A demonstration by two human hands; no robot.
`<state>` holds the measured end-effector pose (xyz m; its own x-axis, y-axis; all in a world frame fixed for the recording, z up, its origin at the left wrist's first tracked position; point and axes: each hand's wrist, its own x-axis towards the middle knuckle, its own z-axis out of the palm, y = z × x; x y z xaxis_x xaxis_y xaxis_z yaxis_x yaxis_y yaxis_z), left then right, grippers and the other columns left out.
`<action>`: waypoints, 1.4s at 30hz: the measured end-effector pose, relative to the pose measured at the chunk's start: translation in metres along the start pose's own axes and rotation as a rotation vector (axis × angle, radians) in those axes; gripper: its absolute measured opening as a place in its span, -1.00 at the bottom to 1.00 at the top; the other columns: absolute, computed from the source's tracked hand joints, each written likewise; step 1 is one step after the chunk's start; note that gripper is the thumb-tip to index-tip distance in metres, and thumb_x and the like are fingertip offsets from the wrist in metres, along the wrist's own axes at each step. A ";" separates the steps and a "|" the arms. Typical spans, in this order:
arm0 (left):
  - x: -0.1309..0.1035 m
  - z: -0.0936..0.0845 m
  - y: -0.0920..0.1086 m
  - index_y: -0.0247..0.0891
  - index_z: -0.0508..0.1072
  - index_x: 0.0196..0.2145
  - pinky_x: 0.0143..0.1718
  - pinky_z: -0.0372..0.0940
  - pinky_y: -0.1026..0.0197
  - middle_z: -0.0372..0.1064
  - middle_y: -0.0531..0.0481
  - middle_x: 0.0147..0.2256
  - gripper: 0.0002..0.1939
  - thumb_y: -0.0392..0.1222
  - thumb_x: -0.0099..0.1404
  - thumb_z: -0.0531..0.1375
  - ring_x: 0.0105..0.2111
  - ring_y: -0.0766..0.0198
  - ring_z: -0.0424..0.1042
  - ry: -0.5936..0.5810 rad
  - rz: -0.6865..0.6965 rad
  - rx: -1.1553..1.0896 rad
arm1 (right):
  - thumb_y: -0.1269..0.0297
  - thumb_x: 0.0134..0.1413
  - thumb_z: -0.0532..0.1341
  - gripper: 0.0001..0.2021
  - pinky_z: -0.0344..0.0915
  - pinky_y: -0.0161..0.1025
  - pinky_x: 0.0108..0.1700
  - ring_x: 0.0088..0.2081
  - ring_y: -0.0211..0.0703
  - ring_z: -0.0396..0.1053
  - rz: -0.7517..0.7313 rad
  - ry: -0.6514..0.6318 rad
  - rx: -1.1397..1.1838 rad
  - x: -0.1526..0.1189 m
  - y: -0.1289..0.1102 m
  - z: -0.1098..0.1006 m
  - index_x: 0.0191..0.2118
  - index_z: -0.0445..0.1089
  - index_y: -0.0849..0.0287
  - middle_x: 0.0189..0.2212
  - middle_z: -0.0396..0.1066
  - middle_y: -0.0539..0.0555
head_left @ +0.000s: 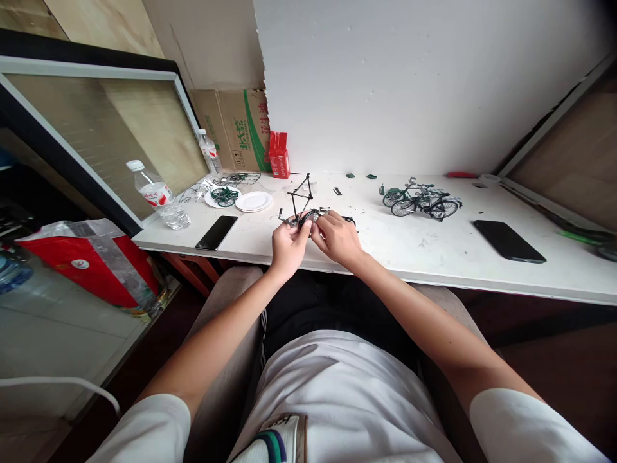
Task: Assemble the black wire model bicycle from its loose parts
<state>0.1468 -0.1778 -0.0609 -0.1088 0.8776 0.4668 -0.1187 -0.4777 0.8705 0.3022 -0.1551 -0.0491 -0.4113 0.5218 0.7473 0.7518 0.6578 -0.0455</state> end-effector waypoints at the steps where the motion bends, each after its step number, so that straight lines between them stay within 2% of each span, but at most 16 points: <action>1: 0.000 0.000 0.001 -0.37 0.59 0.06 0.20 0.50 -0.09 0.62 -0.36 0.06 -0.44 0.16 0.35 0.39 0.11 -0.12 0.62 0.002 0.004 -0.002 | 0.24 0.49 0.06 -0.67 -0.03 -0.13 -0.43 -0.30 -0.04 0.31 0.008 -0.008 0.004 0.000 0.000 0.000 -0.39 0.28 0.10 -0.47 0.41 0.11; 4: -0.002 0.000 0.004 -0.35 0.58 0.09 0.17 0.52 -0.06 0.62 -0.34 0.06 -0.45 0.15 0.37 0.37 0.08 -0.09 0.64 0.025 0.035 0.003 | 0.22 0.46 0.11 -0.73 0.00 -0.13 -0.41 -0.29 -0.04 0.32 0.029 -0.004 0.030 -0.001 -0.002 -0.002 -0.36 0.30 0.10 -0.44 0.42 0.11; 9: -0.004 0.002 0.012 -0.32 0.58 0.09 0.15 0.53 0.02 0.63 -0.29 0.06 -0.50 0.14 0.40 0.35 0.06 -0.05 0.65 0.062 0.096 0.050 | 0.23 0.39 0.17 -0.90 0.15 -0.14 -0.36 -0.24 -0.02 0.38 0.021 0.075 0.090 -0.001 -0.005 -0.005 -0.18 0.35 0.11 -0.34 0.48 0.11; 24: -0.003 0.002 0.009 -0.31 0.59 0.04 0.23 0.49 -0.02 0.62 -0.31 0.07 -0.52 0.14 0.38 0.36 0.13 -0.06 0.61 0.028 0.091 0.077 | 0.30 0.43 0.11 -0.90 0.08 -0.11 -0.39 -0.18 0.05 0.31 -0.073 0.023 -0.057 -0.002 0.002 0.001 -0.16 0.36 0.10 -0.31 0.46 0.16; 30: -0.002 0.000 0.011 -0.30 0.58 0.08 0.24 0.47 0.00 0.59 -0.31 0.12 -0.50 0.14 0.38 0.36 0.16 -0.05 0.59 0.006 0.087 0.088 | 0.29 0.44 0.11 -0.89 0.07 -0.13 -0.40 -0.20 0.03 0.31 -0.017 0.020 0.017 0.000 -0.004 -0.004 -0.20 0.32 0.08 -0.34 0.45 0.13; 35: 0.001 -0.004 0.020 -0.24 0.57 0.17 0.23 0.47 0.03 0.57 -0.26 0.16 -0.47 0.13 0.38 0.36 0.14 -0.03 0.60 -0.068 0.114 0.143 | 0.18 0.44 0.17 -0.87 0.16 -0.15 -0.37 -0.17 0.02 0.38 0.122 0.052 0.187 0.003 -0.007 -0.008 -0.19 0.32 0.07 -0.31 0.48 0.13; 39: 0.003 -0.008 0.028 -0.20 0.58 0.19 0.26 0.45 0.02 0.57 -0.23 0.17 -0.49 0.13 0.42 0.32 0.16 -0.04 0.58 -0.117 0.161 0.212 | 0.19 0.41 0.18 -0.88 0.26 -0.12 -0.31 -0.16 0.03 0.41 0.178 0.107 0.285 0.005 -0.007 -0.009 -0.17 0.39 0.09 -0.26 0.52 0.14; 42: 0.002 -0.008 0.031 -0.18 0.55 0.24 0.26 0.45 0.00 0.58 -0.22 0.15 -0.46 0.15 0.44 0.30 0.19 -0.05 0.57 -0.096 0.176 0.226 | 0.21 0.41 0.17 -0.86 0.28 -0.11 -0.30 -0.16 0.04 0.43 0.187 0.127 0.311 0.005 -0.009 -0.010 -0.13 0.45 0.10 -0.27 0.52 0.16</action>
<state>0.1346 -0.1910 -0.0339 -0.0131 0.7870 0.6168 0.1173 -0.6114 0.7826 0.2984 -0.1633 -0.0384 -0.2002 0.5900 0.7822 0.6073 0.7012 -0.3735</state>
